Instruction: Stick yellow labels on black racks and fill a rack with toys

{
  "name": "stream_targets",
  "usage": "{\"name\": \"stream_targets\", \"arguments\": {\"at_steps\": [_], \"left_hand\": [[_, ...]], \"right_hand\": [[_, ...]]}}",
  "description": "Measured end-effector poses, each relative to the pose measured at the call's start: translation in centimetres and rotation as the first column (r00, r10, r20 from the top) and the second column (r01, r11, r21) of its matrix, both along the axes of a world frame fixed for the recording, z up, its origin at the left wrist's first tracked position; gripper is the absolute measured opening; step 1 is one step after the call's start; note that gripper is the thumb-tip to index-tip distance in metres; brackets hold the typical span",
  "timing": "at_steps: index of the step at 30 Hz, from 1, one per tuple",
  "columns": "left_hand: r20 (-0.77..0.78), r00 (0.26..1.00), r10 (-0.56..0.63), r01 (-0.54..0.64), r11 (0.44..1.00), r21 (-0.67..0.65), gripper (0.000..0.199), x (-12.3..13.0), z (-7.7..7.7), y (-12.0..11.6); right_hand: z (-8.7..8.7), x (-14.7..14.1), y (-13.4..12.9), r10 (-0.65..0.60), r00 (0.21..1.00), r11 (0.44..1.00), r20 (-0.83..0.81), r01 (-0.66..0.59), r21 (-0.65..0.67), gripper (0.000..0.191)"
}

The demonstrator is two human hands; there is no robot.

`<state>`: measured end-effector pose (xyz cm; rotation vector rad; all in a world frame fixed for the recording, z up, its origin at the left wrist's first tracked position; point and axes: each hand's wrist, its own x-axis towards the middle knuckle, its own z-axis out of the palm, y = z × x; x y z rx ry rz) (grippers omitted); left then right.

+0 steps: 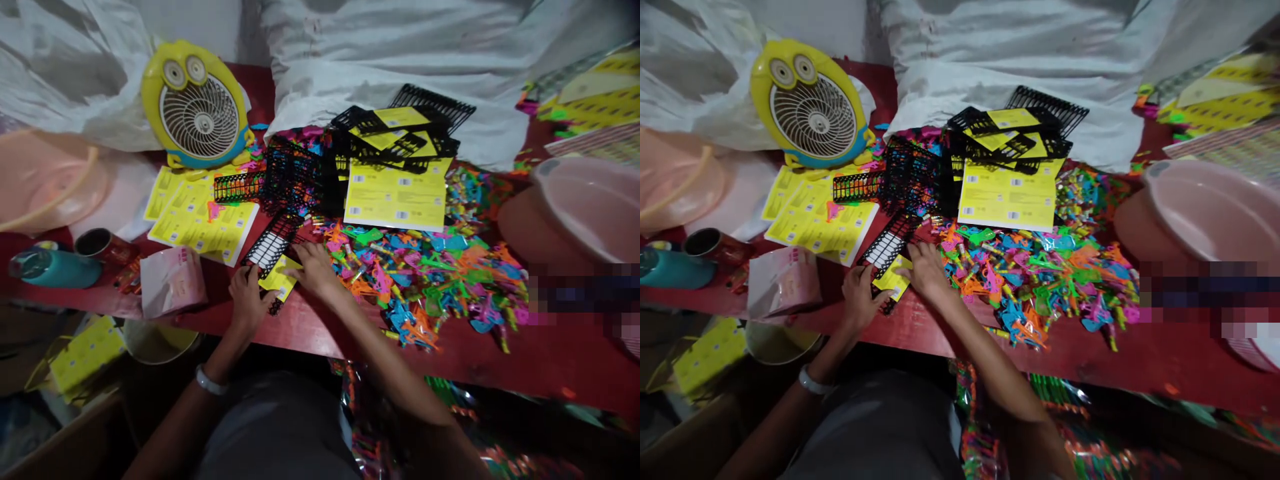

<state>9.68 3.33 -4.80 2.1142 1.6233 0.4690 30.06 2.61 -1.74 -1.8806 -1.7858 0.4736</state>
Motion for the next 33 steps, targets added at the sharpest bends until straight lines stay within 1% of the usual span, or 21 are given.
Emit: {"name": "stream_targets", "arguments": {"at_steps": [1,3,5,6,8,10,12,15,17,19,21,23,24,26,28,30,31,33], "left_hand": [[-0.011,1.000,-0.007,0.008,1.000,0.005,0.070,-0.1,-0.1,0.2],[-0.021,1.000,-0.017,0.017,1.000,0.011,0.066,-0.1,-0.2,0.7],[-0.023,0.999,-0.029,0.030,0.999,0.012,0.056,-0.1,-0.1,1.3],[-0.023,0.999,-0.040,0.040,0.999,0.010,0.051,0.0,0.0,1.6],[-0.022,0.998,-0.061,0.061,0.998,0.007,0.041,0.1,0.3,1.9],[-0.023,0.997,-0.079,0.080,0.997,0.009,0.033,-0.1,0.6,1.9],[-0.023,0.995,-0.092,0.093,0.996,0.011,0.027,-0.5,0.8,1.5],[-0.019,0.996,-0.083,0.083,0.996,0.013,0.022,-1.4,0.6,0.7],[-0.010,0.998,-0.062,0.062,0.998,0.015,0.026,-1.9,0.2,0.3],[0.002,0.999,-0.050,0.050,0.999,0.018,0.032,-2.3,-0.2,0.1],[0.016,0.998,-0.053,0.052,0.998,0.022,0.034,-2.5,-0.6,0.1],[0.029,0.998,-0.062,0.062,0.998,0.033,0.033,-2.6,-0.8,0.2],[0.035,0.997,-0.068,0.066,0.997,0.041,0.033,-2.6,-0.9,0.3],[0.054,0.995,-0.082,0.079,0.995,0.057,0.032,-2.8,-1.0,0.4],[0.083,0.992,-0.099,0.094,0.993,0.071,0.032,-3.0,-1.1,0.6],[0.120,0.986,-0.116,0.107,0.991,0.080,0.032,-3.3,-1.2,0.9],[0.137,0.983,-0.121,0.111,0.990,0.083,0.032,-3.4,-1.3,1.0],[0.191,0.976,-0.107,0.091,0.992,0.093,0.036,-3.5,-1.3,1.5]], "right_hand": [[-0.3,-0.6,-0.3,0.000,1.000,1.000,0.024,0.001,-0.024,0.054],[-0.6,-1.0,0.0,-0.036,0.999,0.999,0.037,0.037,-0.018,0.057],[-0.5,-0.8,1.5,-0.131,0.991,0.991,0.037,0.132,-0.009,0.061],[-0.4,-0.7,2.5,-0.187,0.982,0.982,0.039,0.188,-0.026,0.064],[-0.2,-0.7,4.6,-0.280,0.959,0.954,0.045,0.283,-0.094,0.069],[0.2,-0.9,6.2,-0.323,0.945,0.931,0.049,0.327,-0.161,0.068],[0.4,-1.0,6.8,-0.314,0.948,0.927,0.058,0.320,-0.198,0.063],[0.4,-0.5,5.8,-0.253,0.964,0.941,0.084,0.266,-0.212,0.062],[0.1,0.1,4.8,-0.212,0.973,0.959,0.087,0.224,-0.174,0.065],[0.0,0.7,4.6,-0.179,0.981,0.979,0.076,0.185,-0.086,0.063],[0.2,1.0,5.8,-0.175,0.981,0.984,0.089,0.173,0.031,0.059],[0.8,1.0,8.0,-0.200,0.969,0.977,0.147,0.185,0.109,0.067],[1.3,0.9,9.3,-0.209,0.960,0.975,0.188,0.189,0.115,0.072],[2.3,1.1,11.7,-0.197,0.944,0.980,0.265,0.188,0.057,0.075],[3.3,1.5,13.2,-0.157,0.938,0.983,0.310,0.179,-0.042,0.073],[4.0,2.1,13.3,-0.125,0.942,0.984,0.311,0.157,-0.080,0.068],[4.4,2.4,13.0,-0.124,0.948,0.988,0.292,0.145,-0.051,0.066],[4.9,2.6,11.5,-0.134,0.969,0.989,0.207,0.117,0.093,0.060]]}}
